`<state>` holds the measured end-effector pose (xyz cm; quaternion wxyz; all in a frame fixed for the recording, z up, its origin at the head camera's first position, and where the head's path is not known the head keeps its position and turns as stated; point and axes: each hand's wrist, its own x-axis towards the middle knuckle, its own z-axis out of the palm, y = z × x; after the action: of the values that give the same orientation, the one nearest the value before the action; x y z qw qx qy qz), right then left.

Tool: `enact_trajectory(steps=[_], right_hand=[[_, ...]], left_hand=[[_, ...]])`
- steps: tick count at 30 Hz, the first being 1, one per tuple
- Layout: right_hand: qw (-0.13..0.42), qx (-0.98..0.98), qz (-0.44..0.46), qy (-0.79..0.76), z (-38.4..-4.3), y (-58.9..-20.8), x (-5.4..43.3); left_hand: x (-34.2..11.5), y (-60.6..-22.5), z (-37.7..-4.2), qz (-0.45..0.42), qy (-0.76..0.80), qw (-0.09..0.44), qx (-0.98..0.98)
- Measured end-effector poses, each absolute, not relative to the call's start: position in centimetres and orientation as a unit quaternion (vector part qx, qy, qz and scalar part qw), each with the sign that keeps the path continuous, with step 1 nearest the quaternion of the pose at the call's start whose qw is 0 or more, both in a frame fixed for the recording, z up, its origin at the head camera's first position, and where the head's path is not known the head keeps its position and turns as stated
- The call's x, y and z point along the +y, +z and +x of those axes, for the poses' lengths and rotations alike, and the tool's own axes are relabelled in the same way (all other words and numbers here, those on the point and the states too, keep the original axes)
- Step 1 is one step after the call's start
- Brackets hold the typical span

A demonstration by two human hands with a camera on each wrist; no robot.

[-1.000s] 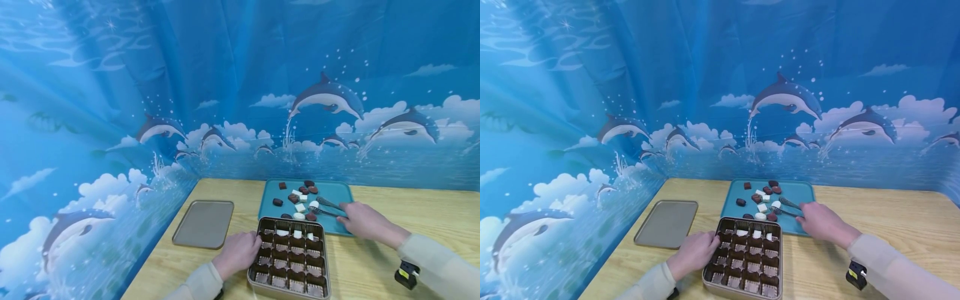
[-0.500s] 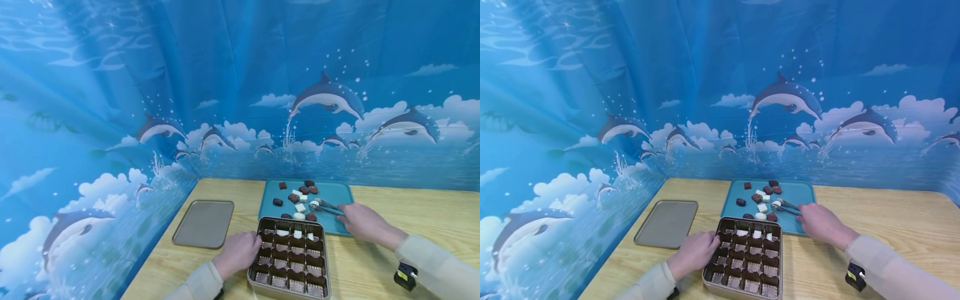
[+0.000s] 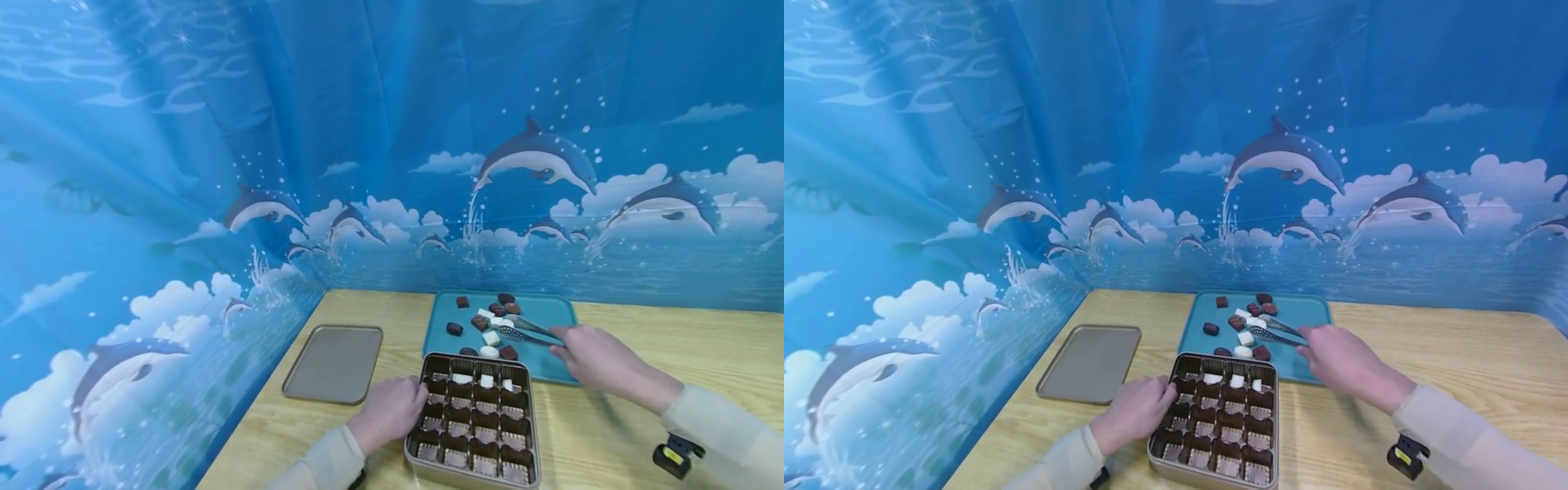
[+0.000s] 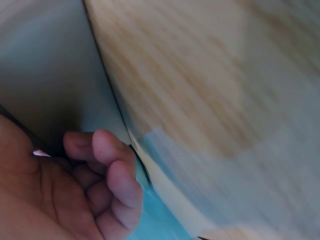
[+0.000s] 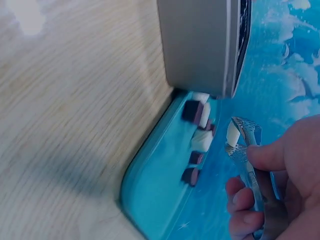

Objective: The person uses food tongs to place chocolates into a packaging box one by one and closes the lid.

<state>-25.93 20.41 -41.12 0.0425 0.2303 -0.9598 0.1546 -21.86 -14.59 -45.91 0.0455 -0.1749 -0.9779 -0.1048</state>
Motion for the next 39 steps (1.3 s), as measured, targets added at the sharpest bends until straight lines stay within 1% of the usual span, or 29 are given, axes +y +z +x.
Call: enact_trajectory(steps=[11,16,33,39], right_hand=[[0.055,-0.949,0.269,0.153,-23.6,-39.2,17.5],[0.050,-0.943,0.285,0.163,-23.0,-38.7,16.2],[0.056,-0.929,0.335,0.146,-22.6,-39.8,12.1],[0.038,-0.929,0.333,0.156,-22.8,-40.0,11.5]], left_hand=[[-14.5,-45.7,-21.8,-0.170,-0.101,0.043,-0.979],[-14.4,-45.7,-21.9,-0.169,-0.100,0.037,-0.980],[-14.4,-45.7,-21.7,-0.165,-0.107,0.023,-0.980],[-14.5,-45.6,-21.7,-0.166,-0.106,0.028,-0.980]])
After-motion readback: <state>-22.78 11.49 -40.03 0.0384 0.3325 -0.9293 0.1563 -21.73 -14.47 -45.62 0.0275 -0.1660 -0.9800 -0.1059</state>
